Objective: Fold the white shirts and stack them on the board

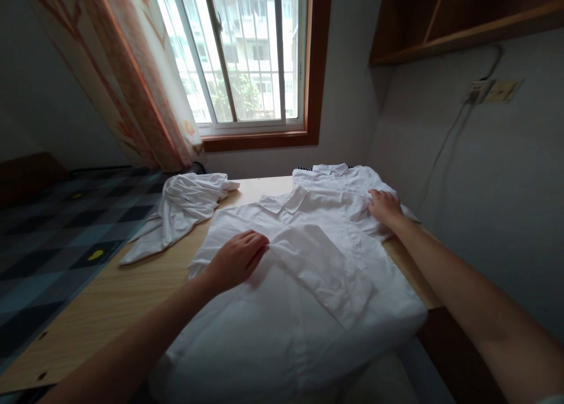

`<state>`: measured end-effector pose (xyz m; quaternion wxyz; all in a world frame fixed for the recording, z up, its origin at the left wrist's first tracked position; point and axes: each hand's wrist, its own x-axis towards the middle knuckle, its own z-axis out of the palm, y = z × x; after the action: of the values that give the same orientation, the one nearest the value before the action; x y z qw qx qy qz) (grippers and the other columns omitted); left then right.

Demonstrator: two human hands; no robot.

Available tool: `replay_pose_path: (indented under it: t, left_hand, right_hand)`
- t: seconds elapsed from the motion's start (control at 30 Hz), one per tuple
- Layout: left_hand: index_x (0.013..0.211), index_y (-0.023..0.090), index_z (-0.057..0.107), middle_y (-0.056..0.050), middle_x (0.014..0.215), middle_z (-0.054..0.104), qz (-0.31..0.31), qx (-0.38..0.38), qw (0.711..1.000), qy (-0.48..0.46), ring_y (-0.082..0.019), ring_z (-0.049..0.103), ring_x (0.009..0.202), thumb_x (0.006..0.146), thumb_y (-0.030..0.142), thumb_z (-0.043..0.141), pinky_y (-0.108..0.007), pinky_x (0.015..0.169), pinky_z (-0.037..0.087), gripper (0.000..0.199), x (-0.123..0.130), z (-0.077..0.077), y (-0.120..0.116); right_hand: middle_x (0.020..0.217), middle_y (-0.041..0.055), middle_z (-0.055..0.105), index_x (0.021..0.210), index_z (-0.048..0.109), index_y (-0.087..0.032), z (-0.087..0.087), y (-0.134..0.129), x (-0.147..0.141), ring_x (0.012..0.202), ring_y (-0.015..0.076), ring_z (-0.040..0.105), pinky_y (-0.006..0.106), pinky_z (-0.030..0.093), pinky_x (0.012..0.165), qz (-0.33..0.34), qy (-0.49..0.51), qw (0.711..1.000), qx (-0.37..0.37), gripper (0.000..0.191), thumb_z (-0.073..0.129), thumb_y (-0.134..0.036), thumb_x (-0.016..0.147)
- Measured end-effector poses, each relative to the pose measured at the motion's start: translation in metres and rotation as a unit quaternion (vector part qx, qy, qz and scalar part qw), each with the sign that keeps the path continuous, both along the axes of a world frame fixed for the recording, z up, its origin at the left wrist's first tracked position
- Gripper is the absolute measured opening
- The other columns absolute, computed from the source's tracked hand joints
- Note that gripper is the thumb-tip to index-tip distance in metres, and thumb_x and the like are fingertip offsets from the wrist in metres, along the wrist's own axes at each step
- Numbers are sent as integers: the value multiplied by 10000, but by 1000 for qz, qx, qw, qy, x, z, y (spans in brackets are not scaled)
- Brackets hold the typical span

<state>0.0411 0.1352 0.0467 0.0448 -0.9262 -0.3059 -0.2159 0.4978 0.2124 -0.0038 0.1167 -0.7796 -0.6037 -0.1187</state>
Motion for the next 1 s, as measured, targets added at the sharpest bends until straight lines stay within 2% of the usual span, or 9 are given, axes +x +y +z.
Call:
replay_pose_path:
  t: [0.1, 0.27, 0.37, 0.47, 0.57, 0.7, 0.87, 0.93, 1.0]
  left_hand:
    - [999, 181, 614, -83, 993, 690, 13, -6, 1000, -6, -223, 626, 949, 1002, 240, 406, -366, 877, 519, 216, -10, -6, -2]
    - [1053, 175, 624, -104, 1138, 674, 16, -12, 1000, -13, -231, 599, 1075, 990, 204, 403, -391, 959, 505, 232, -15, -34, -8]
    - [1050, 179, 617, -102, 1181, 659, 14, -21, 1000, -14, -227, 581, 1125, 997, 205, 400, -391, 1005, 483, 225, -16, -44, -7]
    - [1034, 177, 611, -101, 1170, 657, 12, -30, 999, -19, -218, 584, 1117, 1006, 211, 382, -378, 1008, 481, 234, -16, -46, -4]
    - [1029, 174, 610, -103, 1159, 661, 12, -35, 999, -23, -215, 591, 1104, 1009, 216, 373, -367, 989, 489, 242, -16, -45, -3]
    - [967, 186, 623, -91, 1050, 676, 30, -24, 999, -28, -219, 601, 1002, 1005, 240, 382, -372, 931, 503, 250, -14, -42, -5]
    - [875, 214, 602, -60, 877, 630, 111, -43, 987, -109, -221, 606, 841, 977, 337, 410, -379, 813, 511, 250, -9, -32, -7]
    - [871, 222, 560, -30, 815, 600, 162, -115, 959, -204, -203, 607, 750, 959, 390, 425, -360, 730, 519, 232, -5, -24, -9]
    - [868, 229, 503, 12, 722, 554, 196, -242, 895, -321, -184, 598, 641, 936, 440, 437, -343, 639, 527, 231, 2, -15, -12]
  right_hand:
    - [1261, 222, 624, 1281, 578, -108, -7, 1, 18, 1178, 347, 562, 478, 412, 986, -27, -6, 999, -24, 417, 431, -342, 969]
    - [1249, 185, 621, 1114, 677, -180, -17, -4, 48, 1200, 329, 536, 452, 393, 1004, -17, 6, 998, -56, 479, 425, -559, 965]
    - [1221, 177, 624, 1067, 706, -209, -21, -12, 68, 1184, 340, 540, 455, 410, 963, -41, 18, 996, -72, 540, 418, -646, 934]
    - [1181, 174, 641, 1018, 712, -210, -23, -22, 85, 1100, 338, 568, 440, 437, 875, -53, 29, 996, -71, 512, 475, -646, 892]
    - [975, 151, 669, 757, 649, -193, -17, -32, 89, 934, 278, 586, 366, 434, 765, -1, 47, 999, -6, 411, 460, -530, 899]
    - [591, 37, 527, 622, 448, -245, 19, -48, 68, 598, 185, 460, 318, 349, 588, 82, 168, 975, 121, 444, 378, -571, 915]
    - [532, -34, 399, 677, 483, -238, 83, -79, 6, 536, 144, 378, 286, 306, 519, 172, 342, 906, 182, 486, 498, -688, 860]
    - [601, -36, 457, 777, 543, -228, 102, -95, -29, 544, 135, 400, 268, 326, 502, 207, 434, 861, 165, 467, 535, -688, 852]
    - [677, -24, 518, 845, 571, -220, 116, -111, -68, 569, 134, 451, 260, 369, 508, 272, 488, 824, 93, 450, 506, -663, 896]
